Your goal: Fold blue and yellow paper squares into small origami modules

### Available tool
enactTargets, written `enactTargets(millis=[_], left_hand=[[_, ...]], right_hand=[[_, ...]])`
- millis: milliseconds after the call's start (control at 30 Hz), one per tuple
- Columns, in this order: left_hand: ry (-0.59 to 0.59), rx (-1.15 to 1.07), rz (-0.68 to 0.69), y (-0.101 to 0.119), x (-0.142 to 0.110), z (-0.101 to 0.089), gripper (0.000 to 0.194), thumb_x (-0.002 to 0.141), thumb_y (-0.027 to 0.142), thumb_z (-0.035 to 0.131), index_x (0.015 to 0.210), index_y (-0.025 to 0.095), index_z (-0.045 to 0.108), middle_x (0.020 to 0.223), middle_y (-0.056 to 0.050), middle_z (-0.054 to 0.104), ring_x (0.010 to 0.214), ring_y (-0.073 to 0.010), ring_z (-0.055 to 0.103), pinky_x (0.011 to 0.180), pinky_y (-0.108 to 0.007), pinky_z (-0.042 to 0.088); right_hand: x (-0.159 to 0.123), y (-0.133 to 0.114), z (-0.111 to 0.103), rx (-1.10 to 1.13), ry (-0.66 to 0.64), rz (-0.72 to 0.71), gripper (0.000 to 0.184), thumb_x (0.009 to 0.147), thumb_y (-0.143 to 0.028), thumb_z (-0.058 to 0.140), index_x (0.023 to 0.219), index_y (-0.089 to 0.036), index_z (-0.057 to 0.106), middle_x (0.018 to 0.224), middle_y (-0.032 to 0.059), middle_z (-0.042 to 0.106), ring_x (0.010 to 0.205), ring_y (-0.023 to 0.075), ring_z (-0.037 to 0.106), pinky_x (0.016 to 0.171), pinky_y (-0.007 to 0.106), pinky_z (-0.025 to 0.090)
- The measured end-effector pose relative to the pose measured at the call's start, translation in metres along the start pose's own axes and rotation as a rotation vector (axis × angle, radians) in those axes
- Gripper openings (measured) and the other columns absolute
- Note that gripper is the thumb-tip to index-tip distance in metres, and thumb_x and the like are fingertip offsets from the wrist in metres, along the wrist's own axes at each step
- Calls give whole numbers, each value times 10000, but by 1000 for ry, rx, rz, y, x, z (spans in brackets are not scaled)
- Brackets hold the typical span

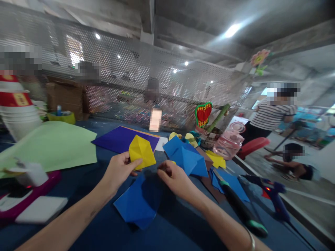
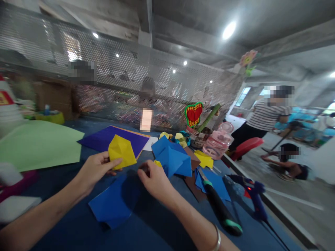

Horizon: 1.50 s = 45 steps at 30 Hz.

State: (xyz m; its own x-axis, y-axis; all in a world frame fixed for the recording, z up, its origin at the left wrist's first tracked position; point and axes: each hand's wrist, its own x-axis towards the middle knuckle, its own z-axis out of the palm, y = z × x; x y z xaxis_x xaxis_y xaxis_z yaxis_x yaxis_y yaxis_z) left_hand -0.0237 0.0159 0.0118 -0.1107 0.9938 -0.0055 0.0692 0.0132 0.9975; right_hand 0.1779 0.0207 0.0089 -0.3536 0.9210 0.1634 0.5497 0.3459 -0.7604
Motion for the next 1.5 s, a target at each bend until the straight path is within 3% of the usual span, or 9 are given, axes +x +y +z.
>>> enactTargets(millis=[133, 300, 500, 667, 767, 900, 1100, 1333, 1500], left_hand=[[-12, -11, -53, 2, 0, -2, 347, 685, 350, 714, 940, 119, 667, 878, -103, 736, 660, -180, 686, 514, -243, 503], [-19, -69, -98, -3, 2, -2, 360, 623, 307, 756, 918, 119, 672, 891, -111, 736, 695, -199, 695, 521, -252, 513], [-83, -108, -149, -4, 3, 0, 401, 588, 252, 776, 929, 92, 637, 909, -132, 731, 729, -216, 708, 568, -268, 548], [-88, -52, -222, -4, 0, 4, 712, 605, 170, 763, 1231, 75, 435, 873, -130, 728, 678, -224, 713, 539, -271, 559], [-74, 4, -223, -11, -1, 5, 868, 572, 166, 788, 1313, 81, 343, 774, -85, 716, 605, -216, 696, 476, -256, 537], [-79, 36, -193, -19, -1, 4, 765, 588, 190, 778, 1259, 111, 418, 709, -35, 684, 542, -186, 668, 475, -266, 540], [-69, -63, -223, -13, -6, 8, 504, 656, 141, 700, 1107, 133, 474, 841, -83, 704, 709, -211, 703, 557, -279, 570], [-53, 104, -210, -22, -7, 10, 725, 667, 230, 718, 1254, 136, 302, 615, 27, 617, 492, -205, 664, 455, -288, 531], [-112, 377, -111, -21, -14, 2, 612, 717, 350, 650, 1221, 143, 372, 546, -3, 661, 430, -200, 634, 390, -227, 418]], right_hand=[[-8, -6, -4, -187, -208, 53, 204, 820, -385, 605, 849, -183, 599, 594, 8, 589, 549, 142, 531, 503, 249, 297], [-10, -4, -4, -171, -290, 54, 343, 694, -212, 698, 1011, -183, 571, 656, -18, 605, 578, 132, 538, 503, 227, 316], [-9, -7, -23, -187, -373, 27, 312, 714, -167, 671, 1009, -188, 573, 660, -20, 623, 603, 138, 551, 514, 228, 304], [-11, -12, -33, -311, -398, 24, 307, 722, -191, 695, 1013, -196, 595, 689, -17, 633, 624, 143, 550, 520, 235, 274], [-13, -12, -34, -338, -387, 10, 290, 720, -201, 709, 989, -205, 600, 697, -22, 627, 606, 133, 534, 522, 239, 266], [-15, -8, -35, -300, -355, -14, 238, 743, -194, 684, 965, -202, 598, 710, -16, 621, 624, 137, 540, 532, 242, 296], [-16, -7, -39, -157, -310, -64, 231, 783, -162, 598, 1009, -206, 570, 768, -9, 626, 694, 146, 580, 592, 252, 382], [-18, -7, -38, -179, -383, -55, 210, 781, -157, 572, 988, -193, 573, 672, -33, 600, 624, 133, 553, 556, 242, 366], [-22, -9, -39, -229, -395, -64, 229, 756, -129, 567, 976, -192, 573, 636, -45, 593, 600, 128, 552, 530, 233, 340]])
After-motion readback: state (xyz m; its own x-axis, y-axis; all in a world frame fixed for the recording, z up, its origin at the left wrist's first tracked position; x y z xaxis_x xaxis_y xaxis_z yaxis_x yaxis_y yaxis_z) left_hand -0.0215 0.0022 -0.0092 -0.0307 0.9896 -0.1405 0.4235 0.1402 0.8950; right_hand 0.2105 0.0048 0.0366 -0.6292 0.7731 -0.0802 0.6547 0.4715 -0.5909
